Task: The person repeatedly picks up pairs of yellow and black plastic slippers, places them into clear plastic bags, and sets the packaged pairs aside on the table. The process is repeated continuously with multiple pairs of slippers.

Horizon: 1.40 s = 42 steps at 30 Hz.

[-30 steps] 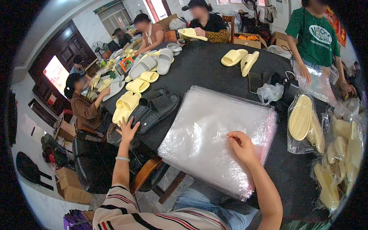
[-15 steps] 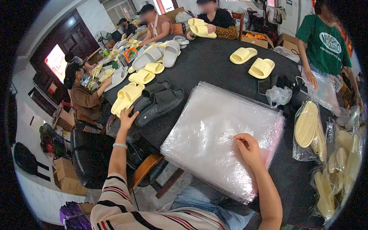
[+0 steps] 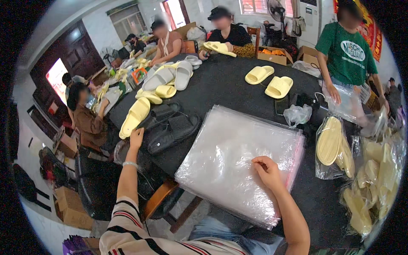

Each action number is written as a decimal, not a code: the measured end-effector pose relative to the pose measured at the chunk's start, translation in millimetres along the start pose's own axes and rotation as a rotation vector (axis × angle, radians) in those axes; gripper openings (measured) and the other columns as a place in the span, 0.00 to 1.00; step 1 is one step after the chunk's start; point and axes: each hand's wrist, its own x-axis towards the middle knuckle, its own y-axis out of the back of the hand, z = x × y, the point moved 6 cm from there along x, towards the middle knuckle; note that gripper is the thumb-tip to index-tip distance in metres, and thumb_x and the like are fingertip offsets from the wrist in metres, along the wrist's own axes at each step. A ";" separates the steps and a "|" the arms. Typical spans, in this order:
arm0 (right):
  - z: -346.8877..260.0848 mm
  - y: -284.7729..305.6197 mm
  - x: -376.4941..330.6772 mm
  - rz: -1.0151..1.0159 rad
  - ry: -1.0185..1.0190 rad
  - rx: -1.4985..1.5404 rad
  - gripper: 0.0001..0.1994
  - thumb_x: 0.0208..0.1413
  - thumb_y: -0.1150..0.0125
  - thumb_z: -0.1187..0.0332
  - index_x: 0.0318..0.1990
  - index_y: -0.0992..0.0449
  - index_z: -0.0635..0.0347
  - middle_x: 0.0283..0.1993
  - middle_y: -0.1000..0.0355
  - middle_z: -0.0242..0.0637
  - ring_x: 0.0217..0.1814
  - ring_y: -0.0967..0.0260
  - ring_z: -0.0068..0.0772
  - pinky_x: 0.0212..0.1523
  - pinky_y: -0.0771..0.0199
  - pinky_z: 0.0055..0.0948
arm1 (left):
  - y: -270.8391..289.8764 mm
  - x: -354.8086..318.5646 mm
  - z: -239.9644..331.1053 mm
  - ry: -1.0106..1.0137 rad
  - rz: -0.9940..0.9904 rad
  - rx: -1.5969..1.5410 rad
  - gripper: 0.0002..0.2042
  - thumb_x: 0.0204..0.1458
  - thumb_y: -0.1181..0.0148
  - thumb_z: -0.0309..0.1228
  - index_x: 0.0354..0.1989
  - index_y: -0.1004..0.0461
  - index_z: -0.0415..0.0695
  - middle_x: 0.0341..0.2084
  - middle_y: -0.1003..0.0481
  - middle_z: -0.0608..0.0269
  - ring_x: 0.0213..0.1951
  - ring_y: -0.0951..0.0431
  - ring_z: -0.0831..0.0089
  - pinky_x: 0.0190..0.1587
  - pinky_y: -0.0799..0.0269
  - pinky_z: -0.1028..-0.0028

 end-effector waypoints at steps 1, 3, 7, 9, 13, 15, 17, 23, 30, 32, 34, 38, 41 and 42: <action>-1.9 -1.2 -0.1 -0.017 -0.040 -0.005 0.06 0.57 0.45 0.77 0.41 0.24 0.64 0.35 0.27 0.30 0.36 0.31 0.18 0.38 0.31 0.18 | 2.3 -4.2 3.7 -0.043 0.037 -0.042 0.20 0.58 0.47 0.44 0.44 0.22 0.40 0.48 0.28 0.40 0.54 0.31 0.47 0.58 0.38 0.59; -0.4 -4.2 1.6 -0.028 -0.007 -0.011 0.06 0.57 0.45 0.77 0.41 0.24 0.64 0.36 0.27 0.31 0.36 0.31 0.18 0.38 0.31 0.18 | 5.5 -6.1 8.5 -0.075 0.044 -0.196 0.17 0.57 0.45 0.41 0.42 0.21 0.39 0.48 0.27 0.43 0.53 0.30 0.48 0.58 0.38 0.59; -1.3 2.7 -3.2 -0.008 -0.009 -0.004 0.06 0.57 0.44 0.77 0.41 0.24 0.63 0.37 0.27 0.31 0.36 0.31 0.19 0.38 0.30 0.18 | -3.1 -57.6 105.2 -0.300 -0.206 -0.136 0.26 0.53 0.42 0.49 0.56 0.29 0.44 0.60 0.36 0.45 0.65 0.43 0.49 0.66 0.55 0.51; -1.5 2.6 -3.3 -0.016 -0.019 -0.002 0.06 0.57 0.44 0.77 0.41 0.24 0.63 0.37 0.27 0.32 0.36 0.30 0.20 0.39 0.30 0.19 | 10.8 -89.2 146.0 -0.380 -0.277 0.129 0.29 0.53 0.46 0.54 0.61 0.32 0.52 0.65 0.44 0.47 0.68 0.50 0.48 0.66 0.64 0.41; 2.3 -0.1 -1.8 -0.020 0.005 0.006 0.06 0.57 0.44 0.77 0.41 0.24 0.63 0.37 0.27 0.32 0.38 0.30 0.20 0.39 0.30 0.20 | -1.0 -97.5 123.3 -0.348 -0.222 0.277 0.26 0.57 0.53 0.54 0.62 0.34 0.58 0.66 0.45 0.50 0.68 0.50 0.47 0.65 0.63 0.38; 3.2 0.5 -1.9 -0.011 0.015 -0.005 0.06 0.57 0.44 0.77 0.41 0.24 0.63 0.36 0.27 0.32 0.37 0.31 0.20 0.39 0.30 0.20 | -7.2 -88.5 112.9 -0.292 -0.180 0.289 0.25 0.59 0.57 0.54 0.63 0.35 0.60 0.66 0.44 0.52 0.68 0.49 0.46 0.64 0.61 0.37; 3.8 1.4 -1.9 -0.010 0.021 -0.006 0.06 0.57 0.44 0.76 0.41 0.24 0.63 0.36 0.27 0.32 0.36 0.31 0.19 0.39 0.31 0.20 | -10.3 -76.2 103.1 -0.251 -0.175 0.338 0.26 0.59 0.58 0.55 0.63 0.36 0.60 0.66 0.44 0.52 0.68 0.50 0.47 0.64 0.61 0.37; 4.7 3.2 -2.6 -0.008 0.038 -0.029 0.06 0.56 0.43 0.76 0.40 0.24 0.62 0.36 0.27 0.32 0.35 0.33 0.19 0.38 0.32 0.20 | -24.1 -47.6 89.8 -0.148 -0.166 0.402 0.27 0.60 0.60 0.56 0.65 0.38 0.59 0.66 0.44 0.53 0.67 0.48 0.46 0.64 0.59 0.37; 4.8 4.0 -0.9 0.004 0.059 -0.035 0.06 0.56 0.42 0.75 0.41 0.24 0.61 0.36 0.27 0.32 0.37 0.30 0.22 0.40 0.30 0.21 | -35.9 -38.8 136.8 -0.179 -0.020 0.187 0.29 0.59 0.52 0.49 0.63 0.39 0.41 0.64 0.42 0.44 0.66 0.46 0.49 0.65 0.53 0.47; 2.7 0.9 -2.7 -0.011 0.079 -0.055 0.07 0.56 0.42 0.74 0.42 0.24 0.60 0.38 0.27 0.33 0.39 0.29 0.24 0.41 0.29 0.22 | -40.5 -45.2 166.6 -0.294 -0.194 -0.291 0.31 0.61 0.54 0.49 0.64 0.42 0.35 0.65 0.43 0.44 0.67 0.47 0.54 0.68 0.53 0.61; -8.7 6.7 -0.7 -0.012 0.101 -0.093 0.08 0.56 0.41 0.74 0.44 0.25 0.59 0.40 0.27 0.35 0.41 0.29 0.27 0.42 0.29 0.24 | -58.9 -67.5 211.5 -0.103 -0.526 -0.702 0.33 0.63 0.57 0.49 0.65 0.45 0.31 0.66 0.46 0.47 0.69 0.49 0.60 0.69 0.56 0.71; -25.5 31.6 4.6 0.105 0.228 -0.105 0.15 0.54 0.40 0.73 0.50 0.29 0.57 0.49 0.30 0.39 0.49 0.31 0.32 0.46 0.29 0.29 | -72.3 -112.0 268.7 0.022 -0.906 -0.879 0.37 0.64 0.63 0.53 0.69 0.60 0.33 0.69 0.56 0.48 0.71 0.57 0.62 0.70 0.62 0.67; -34.7 67.1 8.4 0.269 0.388 -0.408 0.20 0.52 0.39 0.72 0.54 0.32 0.59 0.53 0.33 0.42 0.54 0.34 0.39 0.52 0.32 0.37 | -83.5 -124.9 273.3 0.006 -0.918 -0.820 0.37 0.64 0.64 0.52 0.70 0.64 0.35 0.71 0.61 0.50 0.71 0.59 0.62 0.70 0.62 0.66; -40.6 81.9 7.3 0.331 0.386 -0.601 0.21 0.51 0.39 0.70 0.54 0.32 0.60 0.54 0.34 0.43 0.56 0.35 0.42 0.55 0.34 0.39 | -87.5 -126.8 271.5 -0.001 -0.938 -0.855 0.37 0.64 0.64 0.52 0.70 0.65 0.36 0.71 0.62 0.50 0.71 0.59 0.62 0.70 0.62 0.67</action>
